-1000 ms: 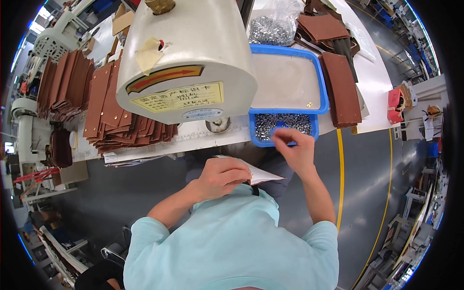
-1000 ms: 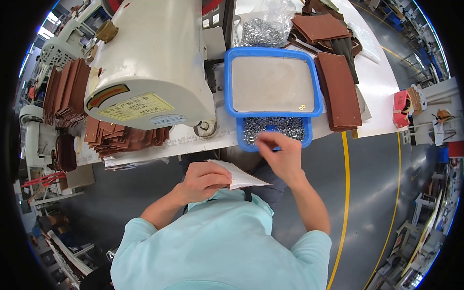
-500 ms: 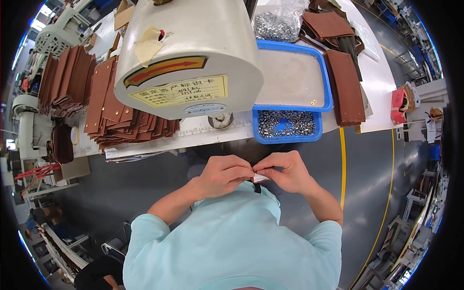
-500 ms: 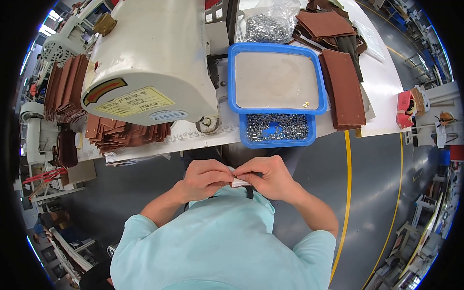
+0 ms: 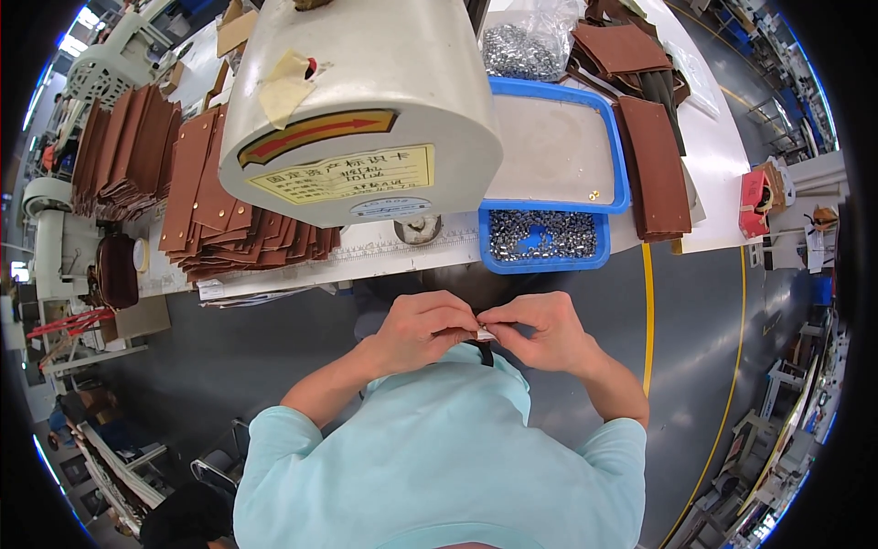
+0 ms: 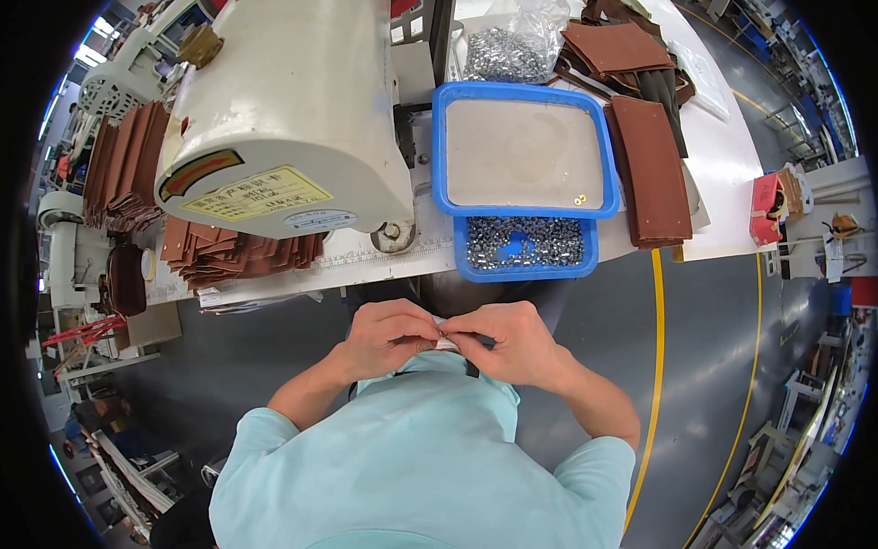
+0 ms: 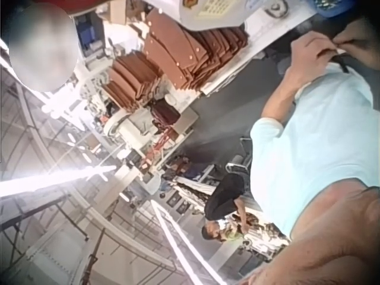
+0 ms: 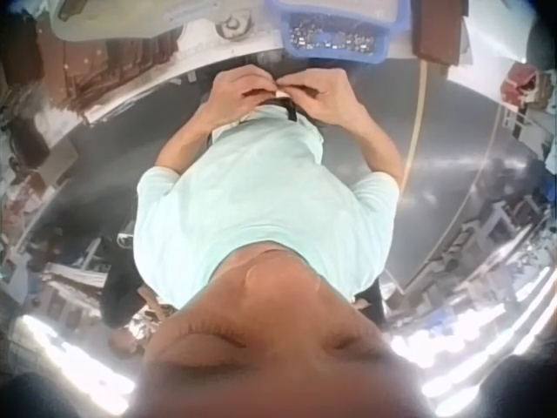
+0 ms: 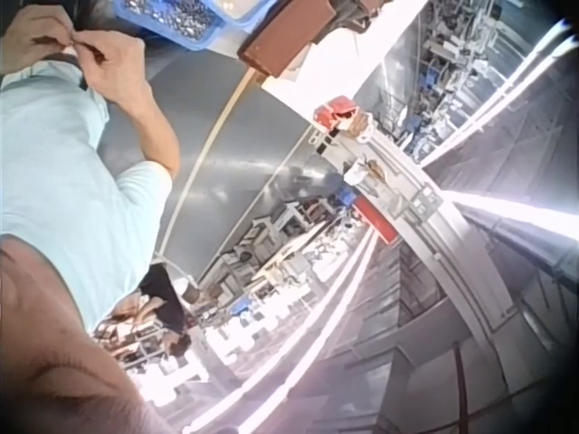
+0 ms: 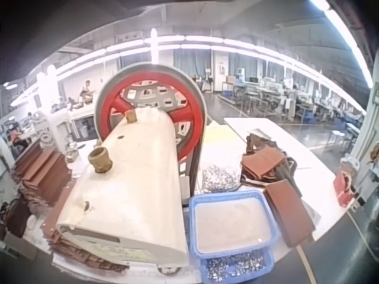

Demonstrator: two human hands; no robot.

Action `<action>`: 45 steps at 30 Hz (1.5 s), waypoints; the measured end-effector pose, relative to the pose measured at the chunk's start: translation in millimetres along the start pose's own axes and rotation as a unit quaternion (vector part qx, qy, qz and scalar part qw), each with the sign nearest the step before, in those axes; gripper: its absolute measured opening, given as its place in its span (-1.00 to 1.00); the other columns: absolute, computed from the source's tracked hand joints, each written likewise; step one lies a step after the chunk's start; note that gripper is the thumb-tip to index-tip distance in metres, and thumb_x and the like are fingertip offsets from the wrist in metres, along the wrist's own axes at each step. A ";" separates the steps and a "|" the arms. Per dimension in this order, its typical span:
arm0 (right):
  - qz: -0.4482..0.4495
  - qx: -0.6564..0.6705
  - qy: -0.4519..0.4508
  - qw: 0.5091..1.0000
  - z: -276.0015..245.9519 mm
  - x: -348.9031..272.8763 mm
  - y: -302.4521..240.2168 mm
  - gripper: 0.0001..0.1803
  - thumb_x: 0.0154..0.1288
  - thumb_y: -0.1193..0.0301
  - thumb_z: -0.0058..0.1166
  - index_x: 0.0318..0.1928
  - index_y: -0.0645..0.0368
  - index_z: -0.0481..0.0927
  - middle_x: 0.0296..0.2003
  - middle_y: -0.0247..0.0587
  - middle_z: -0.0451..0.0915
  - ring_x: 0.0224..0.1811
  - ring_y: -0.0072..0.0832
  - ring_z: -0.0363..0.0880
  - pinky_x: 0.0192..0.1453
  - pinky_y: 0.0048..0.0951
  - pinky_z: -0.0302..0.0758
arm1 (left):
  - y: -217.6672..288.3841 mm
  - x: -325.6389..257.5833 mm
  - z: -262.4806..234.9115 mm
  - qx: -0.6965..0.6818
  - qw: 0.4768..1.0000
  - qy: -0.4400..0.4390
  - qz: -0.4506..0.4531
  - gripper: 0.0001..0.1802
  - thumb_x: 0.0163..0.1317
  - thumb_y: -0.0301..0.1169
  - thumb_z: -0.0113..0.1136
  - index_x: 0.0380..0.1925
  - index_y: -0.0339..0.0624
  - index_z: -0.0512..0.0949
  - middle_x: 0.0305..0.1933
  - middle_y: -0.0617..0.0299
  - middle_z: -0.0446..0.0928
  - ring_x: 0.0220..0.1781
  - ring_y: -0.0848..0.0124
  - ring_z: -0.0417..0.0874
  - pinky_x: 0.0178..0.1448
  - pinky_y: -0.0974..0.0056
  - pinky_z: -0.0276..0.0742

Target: Attaching small metal hardware studs to pre-cut leather pieces at a workshop station.

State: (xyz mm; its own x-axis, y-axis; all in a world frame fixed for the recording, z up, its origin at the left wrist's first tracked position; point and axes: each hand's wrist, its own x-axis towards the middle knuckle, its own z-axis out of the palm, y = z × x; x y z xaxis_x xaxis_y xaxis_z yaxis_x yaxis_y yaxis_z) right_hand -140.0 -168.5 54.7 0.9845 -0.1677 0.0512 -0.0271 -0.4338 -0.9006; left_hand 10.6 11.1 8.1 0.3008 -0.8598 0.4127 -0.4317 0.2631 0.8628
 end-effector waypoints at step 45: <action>0.190 -0.356 0.056 0.913 -169.5 66.4 87.9 -0.83 0.06 0.60 0.37 -0.26 0.26 0.78 -0.34 -0.03 0.77 -0.23 -0.15 0.78 -0.08 -0.28 0.68 | 23.4 18.8 -1.2 0.143 0.968 -0.161 -0.132 -0.64 0.28 -0.58 0.23 0.08 -0.14 0.65 0.07 0.10 0.68 -0.07 0.10 0.74 -0.05 0.17 0.67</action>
State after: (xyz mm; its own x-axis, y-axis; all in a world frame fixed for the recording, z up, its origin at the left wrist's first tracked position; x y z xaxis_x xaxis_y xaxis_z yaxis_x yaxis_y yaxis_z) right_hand -106.4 -367.8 52.1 0.8580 -0.4976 -0.1274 -0.5079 -0.7849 -0.3549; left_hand 7.2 1.6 36.4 0.1712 -0.9846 0.0365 -0.6073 -0.0763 0.7908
